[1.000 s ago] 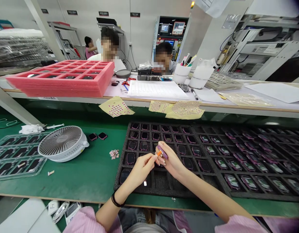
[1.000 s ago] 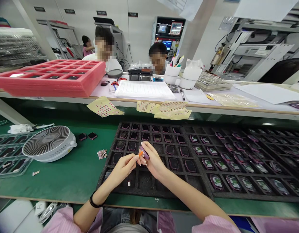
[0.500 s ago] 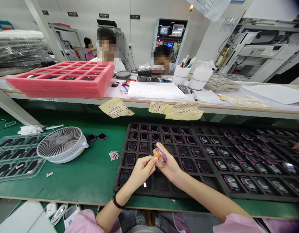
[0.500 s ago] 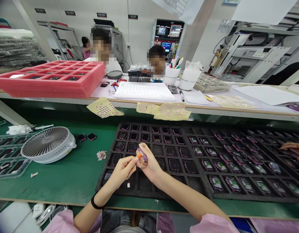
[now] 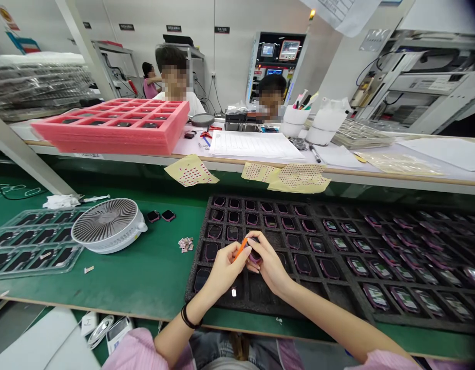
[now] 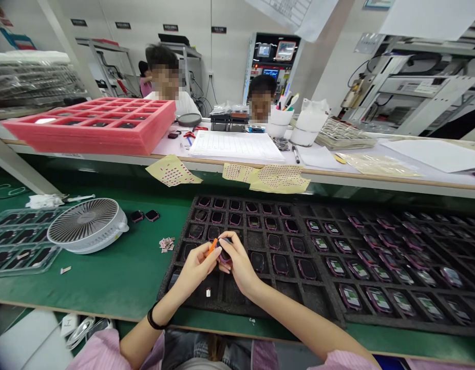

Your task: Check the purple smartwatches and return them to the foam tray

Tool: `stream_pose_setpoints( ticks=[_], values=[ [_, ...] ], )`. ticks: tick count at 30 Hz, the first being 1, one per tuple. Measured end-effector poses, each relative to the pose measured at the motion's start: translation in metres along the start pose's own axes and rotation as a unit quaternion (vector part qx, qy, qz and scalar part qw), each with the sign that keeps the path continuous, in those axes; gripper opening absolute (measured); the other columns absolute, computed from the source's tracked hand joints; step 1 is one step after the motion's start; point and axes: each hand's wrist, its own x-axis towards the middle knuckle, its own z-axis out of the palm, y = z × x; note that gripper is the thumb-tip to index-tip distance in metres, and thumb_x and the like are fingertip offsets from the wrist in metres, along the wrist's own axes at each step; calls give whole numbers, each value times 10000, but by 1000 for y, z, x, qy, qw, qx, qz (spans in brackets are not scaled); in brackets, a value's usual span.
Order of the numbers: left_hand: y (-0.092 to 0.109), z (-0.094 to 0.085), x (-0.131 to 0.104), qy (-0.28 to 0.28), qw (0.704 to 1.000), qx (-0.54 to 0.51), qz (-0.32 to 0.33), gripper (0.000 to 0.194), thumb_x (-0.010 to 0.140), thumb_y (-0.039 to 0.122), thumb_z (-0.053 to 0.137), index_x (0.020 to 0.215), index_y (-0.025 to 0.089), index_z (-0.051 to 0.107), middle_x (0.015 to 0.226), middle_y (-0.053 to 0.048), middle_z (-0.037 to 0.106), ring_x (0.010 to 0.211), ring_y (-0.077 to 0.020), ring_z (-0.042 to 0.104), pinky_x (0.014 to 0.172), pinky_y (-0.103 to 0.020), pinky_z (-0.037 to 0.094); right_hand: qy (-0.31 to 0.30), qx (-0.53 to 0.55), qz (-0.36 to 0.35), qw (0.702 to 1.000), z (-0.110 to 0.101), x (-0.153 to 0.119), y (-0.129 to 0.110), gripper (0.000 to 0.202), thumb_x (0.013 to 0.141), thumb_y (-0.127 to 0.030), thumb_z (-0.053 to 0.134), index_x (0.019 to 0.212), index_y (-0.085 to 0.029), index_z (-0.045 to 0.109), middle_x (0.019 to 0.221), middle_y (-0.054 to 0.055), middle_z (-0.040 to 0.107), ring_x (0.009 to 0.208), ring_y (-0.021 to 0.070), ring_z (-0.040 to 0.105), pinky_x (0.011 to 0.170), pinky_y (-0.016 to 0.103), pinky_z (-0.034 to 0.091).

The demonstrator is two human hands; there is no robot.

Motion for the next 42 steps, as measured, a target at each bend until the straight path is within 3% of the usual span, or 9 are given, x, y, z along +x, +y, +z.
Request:
stream_pose_setpoints(
  ticks=[4, 8, 14, 22, 25, 30, 33, 35, 42],
  values=[
    [4, -14, -4, 2, 999, -3, -48, 425, 782, 595, 539, 709, 184, 456, 432, 113, 333, 340, -34, 189, 358, -180, 152, 5, -77, -62, 995, -11, 6, 1, 260, 813, -476, 605, 901, -258, 493, 604, -78, 431, 427, 68, 324, 398, 197, 277],
    [10, -68, -10, 94, 984, 153, -8, 390, 814, 545, 503, 662, 193, 427, 469, 87, 363, 389, -59, 290, 425, -186, 234, 109, -249, -164, 948, -61, 31, -9, 252, 828, -474, 567, 934, -255, 503, 725, -36, 503, 550, 113, 441, 489, 232, 359],
    [0, -142, -16, 187, 817, 539, -80, 307, 892, 386, 450, 658, 193, 499, 551, -5, 528, 529, -163, 518, 500, -224, 267, 103, -513, -156, 838, -130, 57, -10, 250, 841, -451, 469, 889, -217, 543, 811, 42, 625, 723, 199, 567, 684, 328, 431],
    [-24, -136, -12, 240, 675, 695, -62, 335, 948, 367, 361, 1158, 150, 508, 1060, -133, 640, 721, -226, 665, 487, -248, 347, 77, -584, -184, 787, -140, 51, -7, 203, 812, -397, 504, 873, -222, 586, 887, 79, 627, 870, 252, 571, 838, 403, 417],
    [-31, -129, -7, 205, 641, 738, -52, 422, 956, 396, 320, 1221, 115, 491, 1063, -161, 606, 713, -227, 665, 490, -260, 370, 100, -669, -208, 707, -151, 48, -13, 190, 869, -364, 440, 892, -215, 557, 896, 91, 596, 870, 254, 570, 798, 389, 428],
    [-38, -122, 3, 165, 624, 762, -52, 427, 936, 306, 331, 1283, 108, 480, 1074, -196, 594, 758, -238, 651, 503, -261, 375, 174, -829, -166, 505, -166, 38, -21, 233, 899, -346, 429, 861, -162, 566, 857, 143, 585, 832, 306, 567, 680, 389, 403],
    [-40, -122, 9, 165, 632, 756, -43, 417, 920, 221, 295, 1276, 150, 500, 1064, -187, 608, 741, -215, 639, 493, -253, 350, 194, -863, -119, 451, -172, 33, -21, 293, 912, -364, 425, 822, -138, 589, 840, 175, 594, 813, 321, 577, 669, 398, 393],
    [-40, -124, 13, 170, 633, 754, -36, 420, 923, 254, 290, 1268, 151, 506, 1044, -187, 612, 727, -217, 635, 483, -257, 335, 191, -865, -109, 452, -175, 32, -20, 341, 925, -377, 396, 782, -139, 595, 849, 191, 596, 825, 331, 577, 675, 413, 396],
    [-35, -140, 22, 174, 585, 791, -50, 458, 949, 298, 219, 1269, 103, 482, 1052, -184, 594, 716, -230, 644, 480, -257, 346, 169, -760, -151, 609, -185, 38, -15, 408, 902, -537, 364, 721, -200, 508, 797, 150, 601, 806, 311, 579, 693, 417, 430]
  ],
)
